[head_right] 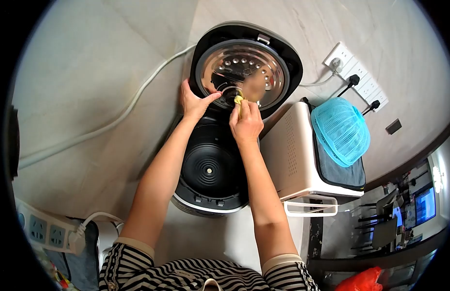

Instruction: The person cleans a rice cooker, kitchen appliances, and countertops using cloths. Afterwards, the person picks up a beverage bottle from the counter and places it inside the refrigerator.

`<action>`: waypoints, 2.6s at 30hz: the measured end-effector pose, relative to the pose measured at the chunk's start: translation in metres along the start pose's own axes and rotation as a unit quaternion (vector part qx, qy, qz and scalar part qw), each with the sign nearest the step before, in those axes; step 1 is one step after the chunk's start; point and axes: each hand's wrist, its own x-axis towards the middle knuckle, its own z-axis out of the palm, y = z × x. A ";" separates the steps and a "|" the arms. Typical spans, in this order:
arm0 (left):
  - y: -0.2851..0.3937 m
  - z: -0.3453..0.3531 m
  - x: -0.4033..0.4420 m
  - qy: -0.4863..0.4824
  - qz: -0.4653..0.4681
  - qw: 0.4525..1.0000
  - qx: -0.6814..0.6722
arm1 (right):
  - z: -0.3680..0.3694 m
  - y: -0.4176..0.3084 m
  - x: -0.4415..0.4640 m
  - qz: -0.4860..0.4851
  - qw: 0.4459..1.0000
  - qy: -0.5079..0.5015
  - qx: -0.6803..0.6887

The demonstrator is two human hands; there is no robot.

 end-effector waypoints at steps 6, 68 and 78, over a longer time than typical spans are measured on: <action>0.002 -0.001 -0.001 -0.003 0.004 1.000 0.000 | -0.002 0.007 -0.023 0.042 0.996 -0.071 0.020; -0.007 -0.001 -0.004 -0.008 0.020 1.000 0.018 | 0.004 -0.005 -0.013 -0.111 0.990 -0.073 -0.045; -0.008 -0.001 -0.004 -0.009 0.021 1.000 0.010 | -0.010 0.004 -0.012 -0.042 0.999 -0.012 0.007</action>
